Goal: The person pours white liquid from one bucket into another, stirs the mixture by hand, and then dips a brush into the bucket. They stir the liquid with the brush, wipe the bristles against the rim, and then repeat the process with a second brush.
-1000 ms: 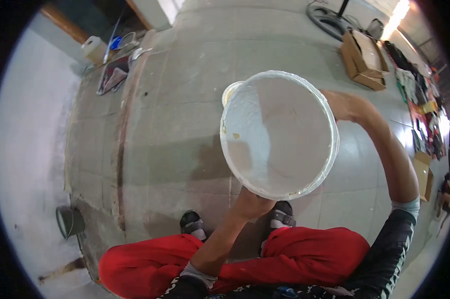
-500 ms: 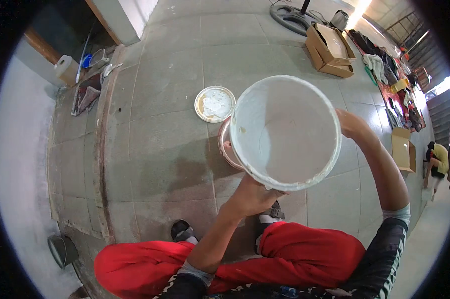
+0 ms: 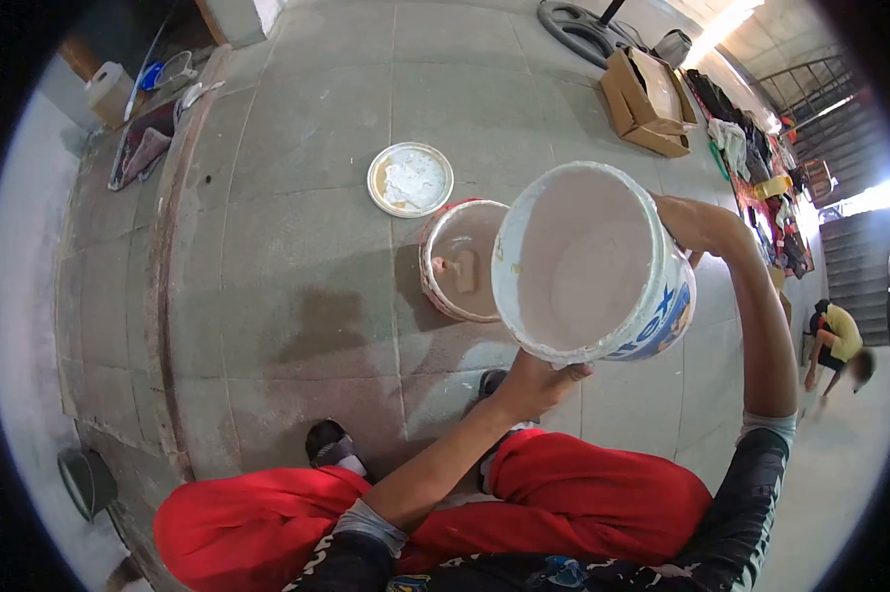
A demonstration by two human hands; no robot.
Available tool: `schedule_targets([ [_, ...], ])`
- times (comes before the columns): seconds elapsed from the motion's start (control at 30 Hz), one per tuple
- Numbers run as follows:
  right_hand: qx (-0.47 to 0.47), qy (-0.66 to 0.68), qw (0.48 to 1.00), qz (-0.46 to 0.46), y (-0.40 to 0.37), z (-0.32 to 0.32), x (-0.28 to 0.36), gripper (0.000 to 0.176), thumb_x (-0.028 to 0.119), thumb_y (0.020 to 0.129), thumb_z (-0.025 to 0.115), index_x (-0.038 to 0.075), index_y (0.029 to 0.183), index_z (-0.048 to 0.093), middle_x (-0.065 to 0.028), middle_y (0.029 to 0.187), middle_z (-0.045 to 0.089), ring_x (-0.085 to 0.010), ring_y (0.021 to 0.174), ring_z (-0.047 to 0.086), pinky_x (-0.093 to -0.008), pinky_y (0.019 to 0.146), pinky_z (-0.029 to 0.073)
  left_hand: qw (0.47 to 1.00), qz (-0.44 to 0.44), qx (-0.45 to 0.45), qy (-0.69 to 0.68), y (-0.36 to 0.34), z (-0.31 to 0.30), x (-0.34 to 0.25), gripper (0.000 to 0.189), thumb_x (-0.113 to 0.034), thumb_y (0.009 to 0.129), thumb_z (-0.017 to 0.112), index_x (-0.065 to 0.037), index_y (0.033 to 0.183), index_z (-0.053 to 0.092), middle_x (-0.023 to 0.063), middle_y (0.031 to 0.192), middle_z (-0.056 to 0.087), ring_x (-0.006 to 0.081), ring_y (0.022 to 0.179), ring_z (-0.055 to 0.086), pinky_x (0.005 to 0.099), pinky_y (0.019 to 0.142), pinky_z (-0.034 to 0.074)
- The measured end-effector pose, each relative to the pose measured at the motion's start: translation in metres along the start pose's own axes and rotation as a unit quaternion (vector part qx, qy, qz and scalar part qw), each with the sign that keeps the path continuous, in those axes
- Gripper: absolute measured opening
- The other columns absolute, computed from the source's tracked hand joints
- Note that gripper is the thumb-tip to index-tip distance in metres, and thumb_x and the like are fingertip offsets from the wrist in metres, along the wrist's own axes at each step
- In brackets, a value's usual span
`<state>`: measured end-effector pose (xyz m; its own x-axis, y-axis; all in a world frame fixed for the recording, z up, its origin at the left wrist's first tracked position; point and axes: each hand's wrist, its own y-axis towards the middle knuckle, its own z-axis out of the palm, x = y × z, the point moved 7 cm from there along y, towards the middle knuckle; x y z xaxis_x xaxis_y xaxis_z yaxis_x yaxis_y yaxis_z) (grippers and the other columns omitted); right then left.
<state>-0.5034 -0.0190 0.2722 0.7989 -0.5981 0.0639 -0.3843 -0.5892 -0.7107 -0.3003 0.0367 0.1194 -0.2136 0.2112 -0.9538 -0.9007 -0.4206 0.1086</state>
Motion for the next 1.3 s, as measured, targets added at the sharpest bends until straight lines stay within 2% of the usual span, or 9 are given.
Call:
schedule_targets([
  [0.17, 0.018, -0.062, 0.998, 0.002, 0.012, 0.005, -0.001, 0.046, 0.029, 0.101, 0.041, 0.011, 0.143, 0.045, -0.0223, 0.125, 0.063, -0.0369, 0.099, 0.072, -0.0412, 0.057, 0.066, 0.972, 0.022, -0.033, -0.23, 0.001, 0.004, 0.009, 0.061, -0.035, 0.099, 0.065, 0.0, 0.144, 0.043, 0.0119, 0.142, 0.052, 0.0214, 0.134, 0.045, 0.0388, 0.115, 0.032],
  [0.27, 0.015, -0.101, 0.995, 0.005, 0.019, 0.007, -0.004, 0.047, 0.026, 0.1, 0.042, 0.01, 0.145, 0.044, -0.0255, 0.124, 0.061, -0.0393, 0.094, 0.072, -0.0404, 0.048, 0.064, 0.964, 0.043, -0.045, -0.26, 0.001, 0.005, 0.011, 0.055, -0.016, 0.099, 0.065, 0.0, 0.145, 0.039, 0.0081, 0.139, 0.054, 0.0169, 0.127, 0.049, 0.0346, 0.11, 0.037],
  [0.4, 0.023, -0.114, 0.993, 0.006, 0.019, 0.006, 0.003, 0.045, 0.024, 0.1, 0.043, 0.009, 0.142, 0.046, -0.0256, 0.118, 0.063, -0.0392, 0.092, 0.073, -0.0415, 0.048, 0.064, 0.977, 0.045, -0.025, -0.208, 0.001, 0.009, 0.016, 0.057, -0.015, 0.099, 0.065, -0.001, 0.146, 0.037, 0.0078, 0.142, 0.051, 0.0159, 0.129, 0.046, 0.0338, 0.11, 0.037],
  [0.47, 0.029, -0.127, 0.991, 0.014, 0.02, 0.005, 0.003, 0.044, 0.024, 0.1, 0.044, 0.008, 0.141, 0.046, -0.0253, 0.115, 0.063, -0.0393, 0.091, 0.073, -0.0418, 0.048, 0.064, 0.947, 0.037, -0.043, -0.318, 0.003, 0.013, 0.02, 0.052, -0.015, 0.099, 0.065, -0.003, 0.144, 0.041, 0.0066, 0.137, 0.053, 0.0151, 0.128, 0.046, 0.0329, 0.109, 0.038],
  [0.6, 0.019, -0.143, 0.989, 0.006, 0.026, 0.006, -0.002, 0.043, 0.024, 0.099, 0.046, 0.008, 0.14, 0.046, -0.0256, 0.114, 0.063, -0.0394, 0.09, 0.073, -0.0422, 0.048, 0.063, 0.948, 0.035, -0.028, -0.314, 0.003, 0.018, 0.033, 0.053, -0.015, 0.1, 0.064, -0.007, 0.146, 0.038, 0.0062, 0.134, 0.052, 0.0158, 0.126, 0.047, 0.033, 0.108, 0.039],
  [0.8, 0.015, -0.172, 0.985, 0.015, 0.025, 0.007, 0.003, 0.045, 0.021, 0.098, 0.05, 0.008, 0.141, 0.046, -0.026, 0.113, 0.063, -0.0392, 0.09, 0.072, -0.0418, 0.047, 0.063, 0.908, 0.029, -0.051, -0.415, 0.002, 0.019, 0.04, 0.06, -0.019, 0.101, 0.062, -0.009, 0.149, 0.027, 0.0085, 0.14, 0.046, 0.0196, 0.127, 0.048, 0.0392, 0.112, 0.043],
  [0.87, 0.018, -0.18, 0.983, 0.022, 0.024, 0.008, 0.003, 0.046, 0.02, 0.098, 0.051, 0.008, 0.142, 0.046, -0.0258, 0.113, 0.063, -0.039, 0.091, 0.072, -0.0417, 0.047, 0.063, 0.938, 0.003, 0.028, -0.344, 0.004, 0.025, 0.049, 0.074, -0.034, 0.1, 0.059, -0.009, 0.154, 0.013, 0.0172, 0.154, 0.035, 0.0296, 0.139, 0.043, 0.0521, 0.116, 0.04],
  [1.03, 0.0, -0.223, 0.974, -0.032, 0.035, 0.014, -0.007, 0.041, 0.017, 0.098, 0.05, 0.007, 0.138, 0.049, -0.0245, 0.108, 0.065, -0.0384, 0.092, 0.072, -0.042, 0.05, 0.063, 0.935, -0.026, 0.017, -0.353, 0.003, 0.026, 0.043, 0.077, -0.037, 0.099, 0.06, -0.009, 0.153, 0.012, 0.0175, 0.153, 0.034, 0.0306, 0.138, 0.045, 0.0525, 0.115, 0.042],
  [1.3, -0.001, -0.215, 0.977, 0.006, 0.035, 0.017, -0.014, 0.037, 0.012, 0.095, 0.055, 0.008, 0.132, 0.054, -0.0242, 0.105, 0.066, -0.0391, 0.091, 0.071, -0.0437, 0.061, 0.063, 0.924, -0.042, -0.036, -0.379, -0.001, 0.034, 0.064, 0.073, -0.026, 0.1, 0.061, -0.01, 0.152, 0.012, 0.0161, 0.149, 0.034, 0.0321, 0.139, 0.042, 0.0569, 0.114, 0.042],
])
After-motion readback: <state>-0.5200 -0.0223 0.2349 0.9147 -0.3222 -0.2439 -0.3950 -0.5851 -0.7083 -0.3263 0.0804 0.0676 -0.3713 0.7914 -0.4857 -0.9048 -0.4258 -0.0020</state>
